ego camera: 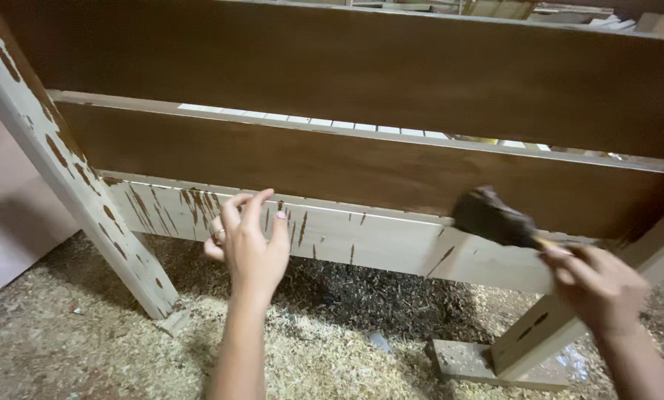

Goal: The person applies brown wood stain to the white wooden slats of a furniture frame using a wide brush, working across the rails and sides. They briefly dip the brush into a stain can on the slatted top, then continue brushing the remaining unstained areas of the frame.

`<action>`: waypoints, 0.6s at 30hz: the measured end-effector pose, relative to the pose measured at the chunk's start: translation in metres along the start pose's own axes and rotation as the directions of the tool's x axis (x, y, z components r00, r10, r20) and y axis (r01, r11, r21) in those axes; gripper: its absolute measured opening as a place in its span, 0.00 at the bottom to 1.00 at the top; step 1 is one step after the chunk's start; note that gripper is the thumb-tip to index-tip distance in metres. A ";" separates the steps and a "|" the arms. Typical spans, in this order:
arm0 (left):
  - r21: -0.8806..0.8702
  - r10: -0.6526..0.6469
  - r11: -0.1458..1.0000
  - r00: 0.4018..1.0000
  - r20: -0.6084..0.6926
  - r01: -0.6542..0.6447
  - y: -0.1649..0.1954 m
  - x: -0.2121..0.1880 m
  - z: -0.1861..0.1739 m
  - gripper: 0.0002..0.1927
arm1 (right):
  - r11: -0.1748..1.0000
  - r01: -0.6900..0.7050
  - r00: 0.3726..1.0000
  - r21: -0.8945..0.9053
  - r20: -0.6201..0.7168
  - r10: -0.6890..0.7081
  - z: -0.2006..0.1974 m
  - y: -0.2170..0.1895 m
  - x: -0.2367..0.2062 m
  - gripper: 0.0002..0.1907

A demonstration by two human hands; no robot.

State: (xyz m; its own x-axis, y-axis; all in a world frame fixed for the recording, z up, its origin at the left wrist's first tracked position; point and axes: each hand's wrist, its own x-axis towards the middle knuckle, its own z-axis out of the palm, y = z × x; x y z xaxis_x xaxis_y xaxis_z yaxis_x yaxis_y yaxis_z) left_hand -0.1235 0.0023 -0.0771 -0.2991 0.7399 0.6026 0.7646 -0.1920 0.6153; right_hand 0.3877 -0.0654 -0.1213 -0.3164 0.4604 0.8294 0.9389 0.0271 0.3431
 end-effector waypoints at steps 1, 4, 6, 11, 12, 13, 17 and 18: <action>-0.013 0.004 1.000 1.000 0.005 -0.004 0.002 -0.001 0.001 0.20 | 0.999 -0.004 1.000 0.053 -0.001 0.004 0.003 -0.020 0.012 0.10; -0.047 0.025 0.999 1.000 0.001 -0.025 0.007 -0.006 0.004 0.20 | 0.987 0.059 0.996 0.150 -0.081 -0.047 0.011 -0.084 0.061 0.09; -0.062 0.059 0.996 0.998 -0.029 -0.061 0.009 -0.008 0.004 0.20 | 0.958 0.158 0.967 0.239 -0.233 -0.102 0.014 -0.127 0.098 0.04; -0.085 0.038 0.995 0.998 -0.041 -0.042 0.012 -0.006 0.004 0.18 | 0.923 0.185 0.948 0.338 -0.308 -0.077 0.015 -0.240 0.159 0.01; -0.086 0.017 0.996 0.999 -0.035 -0.020 0.011 -0.005 0.003 0.18 | 0.931 0.173 0.950 0.323 -0.305 -0.071 0.017 -0.260 0.167 0.02; -0.088 0.007 0.996 0.999 -0.041 -0.011 0.010 -0.005 0.001 0.18 | 0.938 0.162 0.950 0.306 -0.305 -0.065 0.018 -0.271 0.171 0.04; -0.106 0.003 0.994 0.998 -0.070 -0.011 0.006 -0.002 -0.005 0.18 | 0.918 0.085 0.977 0.386 -0.213 -0.001 0.019 -0.260 0.163 0.01; -0.112 0.011 0.994 0.997 -0.075 -0.020 0.005 -0.002 -0.006 0.18 | 0.902 0.096 0.970 0.420 -0.242 0.009 0.017 -0.241 0.155 0.04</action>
State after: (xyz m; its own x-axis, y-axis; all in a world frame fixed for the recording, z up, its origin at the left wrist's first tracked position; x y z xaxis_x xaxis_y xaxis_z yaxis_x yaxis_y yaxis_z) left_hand -0.1222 -0.0038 -0.0724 -0.3324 0.6871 0.6460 0.7017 -0.2775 0.6562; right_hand 0.1145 0.0144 -0.0824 -0.3312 0.2322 0.9145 0.8736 0.4416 0.2043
